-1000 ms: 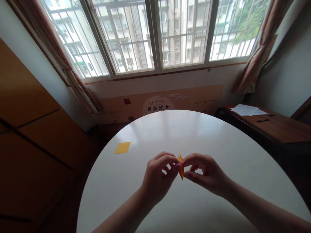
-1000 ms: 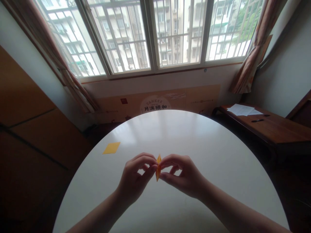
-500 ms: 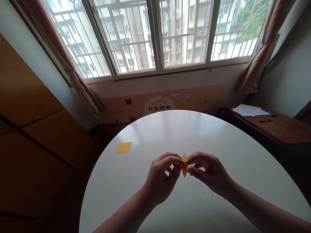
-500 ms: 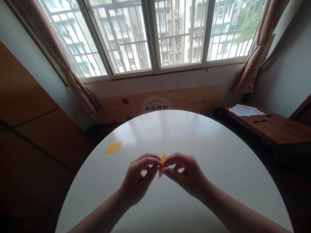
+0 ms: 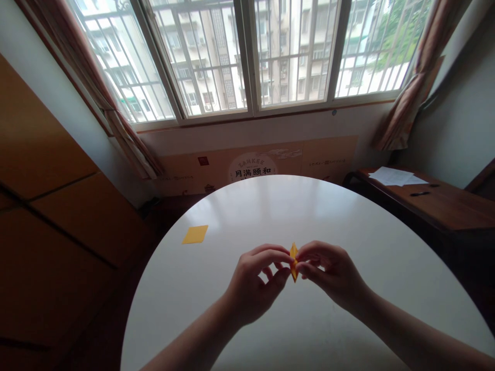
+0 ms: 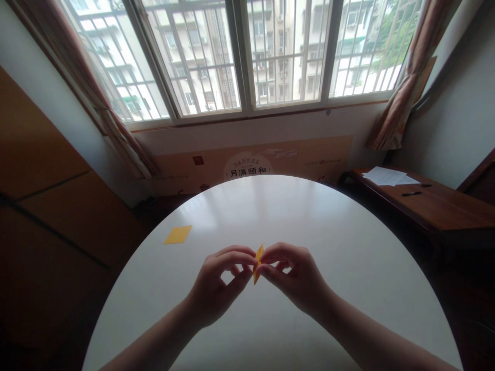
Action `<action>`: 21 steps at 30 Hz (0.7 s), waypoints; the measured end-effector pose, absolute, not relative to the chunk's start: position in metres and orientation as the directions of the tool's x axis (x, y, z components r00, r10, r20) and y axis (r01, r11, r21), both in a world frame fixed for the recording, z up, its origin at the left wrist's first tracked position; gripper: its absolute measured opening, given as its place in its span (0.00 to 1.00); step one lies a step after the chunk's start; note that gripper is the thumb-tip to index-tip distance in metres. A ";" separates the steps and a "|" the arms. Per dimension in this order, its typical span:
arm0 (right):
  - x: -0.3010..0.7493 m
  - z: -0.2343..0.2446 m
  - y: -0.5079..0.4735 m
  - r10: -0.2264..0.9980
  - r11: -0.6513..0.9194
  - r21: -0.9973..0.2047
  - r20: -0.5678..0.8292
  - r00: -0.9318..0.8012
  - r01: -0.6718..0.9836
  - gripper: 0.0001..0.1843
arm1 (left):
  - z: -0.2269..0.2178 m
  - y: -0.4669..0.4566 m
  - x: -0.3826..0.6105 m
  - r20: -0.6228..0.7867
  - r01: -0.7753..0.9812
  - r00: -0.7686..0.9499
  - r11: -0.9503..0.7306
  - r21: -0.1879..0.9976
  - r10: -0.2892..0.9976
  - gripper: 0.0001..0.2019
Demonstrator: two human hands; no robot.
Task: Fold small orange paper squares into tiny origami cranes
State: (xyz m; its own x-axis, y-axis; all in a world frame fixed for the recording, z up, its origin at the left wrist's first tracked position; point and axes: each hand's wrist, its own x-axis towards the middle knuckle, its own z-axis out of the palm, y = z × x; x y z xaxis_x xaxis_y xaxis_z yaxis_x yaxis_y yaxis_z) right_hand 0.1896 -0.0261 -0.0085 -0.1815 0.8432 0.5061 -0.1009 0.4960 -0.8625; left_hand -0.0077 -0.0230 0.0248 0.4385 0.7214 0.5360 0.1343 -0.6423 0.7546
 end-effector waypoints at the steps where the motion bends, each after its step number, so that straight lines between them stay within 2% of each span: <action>1: 0.190 -0.008 -0.026 0.843 0.496 -0.863 0.506 -0.181 -0.098 0.04 | 0.025 -0.023 -0.008 0.532 0.128 0.446 -0.639 0.758 0.720 0.09; 8: 0.190 -0.007 -0.027 0.846 0.480 -0.870 0.493 -0.203 -0.112 0.06 | 0.023 -0.020 -0.011 0.504 0.106 0.482 -0.618 0.779 0.717 0.09; 12: 0.190 -0.007 -0.027 0.843 0.483 -0.869 0.495 -0.211 -0.110 0.06 | 0.024 -0.021 -0.011 0.518 0.099 0.468 -0.625 0.775 0.716 0.05; 21: 0.188 -0.005 -0.031 0.796 0.568 -0.823 0.548 -0.257 0.004 0.08 | 0.026 -0.022 -0.008 0.547 0.121 0.421 -0.642 0.757 0.724 0.07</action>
